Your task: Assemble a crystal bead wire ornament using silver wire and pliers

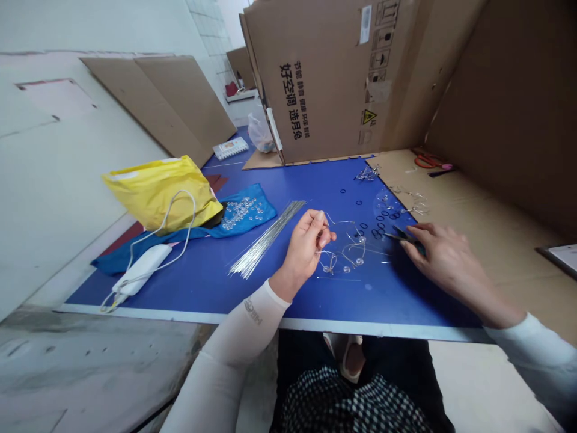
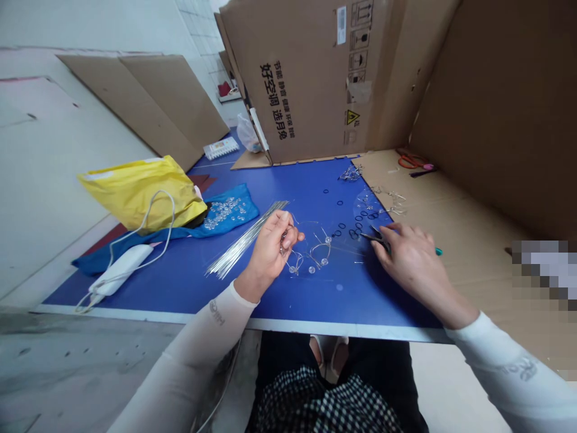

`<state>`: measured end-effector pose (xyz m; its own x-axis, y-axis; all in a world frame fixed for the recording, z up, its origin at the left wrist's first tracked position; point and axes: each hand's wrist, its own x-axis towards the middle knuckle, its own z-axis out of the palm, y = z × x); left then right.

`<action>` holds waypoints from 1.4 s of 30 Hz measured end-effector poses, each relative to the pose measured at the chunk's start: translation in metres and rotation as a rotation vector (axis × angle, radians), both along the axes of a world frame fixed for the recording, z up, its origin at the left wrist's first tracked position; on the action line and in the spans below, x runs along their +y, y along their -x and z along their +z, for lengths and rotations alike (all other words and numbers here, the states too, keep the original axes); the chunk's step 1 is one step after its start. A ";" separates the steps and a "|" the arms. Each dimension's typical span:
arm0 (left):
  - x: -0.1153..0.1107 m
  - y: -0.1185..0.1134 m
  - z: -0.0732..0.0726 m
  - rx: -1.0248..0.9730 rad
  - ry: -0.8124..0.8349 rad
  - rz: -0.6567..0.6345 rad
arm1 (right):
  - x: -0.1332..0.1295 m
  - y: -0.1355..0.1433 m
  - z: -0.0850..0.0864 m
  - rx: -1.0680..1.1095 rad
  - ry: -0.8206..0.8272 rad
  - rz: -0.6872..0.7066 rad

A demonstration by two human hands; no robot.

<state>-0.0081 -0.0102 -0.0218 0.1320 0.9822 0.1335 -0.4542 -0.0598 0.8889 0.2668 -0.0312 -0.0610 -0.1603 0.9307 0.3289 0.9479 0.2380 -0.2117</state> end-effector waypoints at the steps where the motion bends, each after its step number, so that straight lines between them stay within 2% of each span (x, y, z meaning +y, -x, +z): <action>1: 0.000 -0.001 0.000 0.001 0.003 -0.004 | -0.001 0.009 0.007 0.148 0.024 0.052; 4: 0.000 -0.002 -0.002 0.008 0.001 -0.006 | -0.001 0.042 0.027 0.606 0.234 0.178; 7: 0.001 -0.001 -0.004 0.021 -0.003 0.007 | 0.004 0.074 0.034 0.947 0.416 0.225; 10: 0.003 0.001 -0.005 0.037 0.000 0.030 | 0.010 0.092 0.031 1.199 0.485 0.206; 13: 0.004 0.002 -0.006 0.058 -0.001 0.049 | 0.013 0.096 0.027 1.335 0.454 0.205; 17: 0.004 0.001 -0.008 0.116 0.006 0.058 | 0.014 0.092 0.026 1.370 0.357 0.203; 30: 0.001 0.001 -0.009 0.272 0.003 -0.042 | 0.011 0.090 0.021 1.135 0.171 0.201; 38: -0.004 -0.003 -0.008 0.377 -0.041 0.023 | 0.006 0.089 0.020 0.985 0.078 0.228; 42: -0.006 -0.004 -0.007 0.397 -0.060 0.059 | 0.005 0.090 0.024 1.003 0.090 0.203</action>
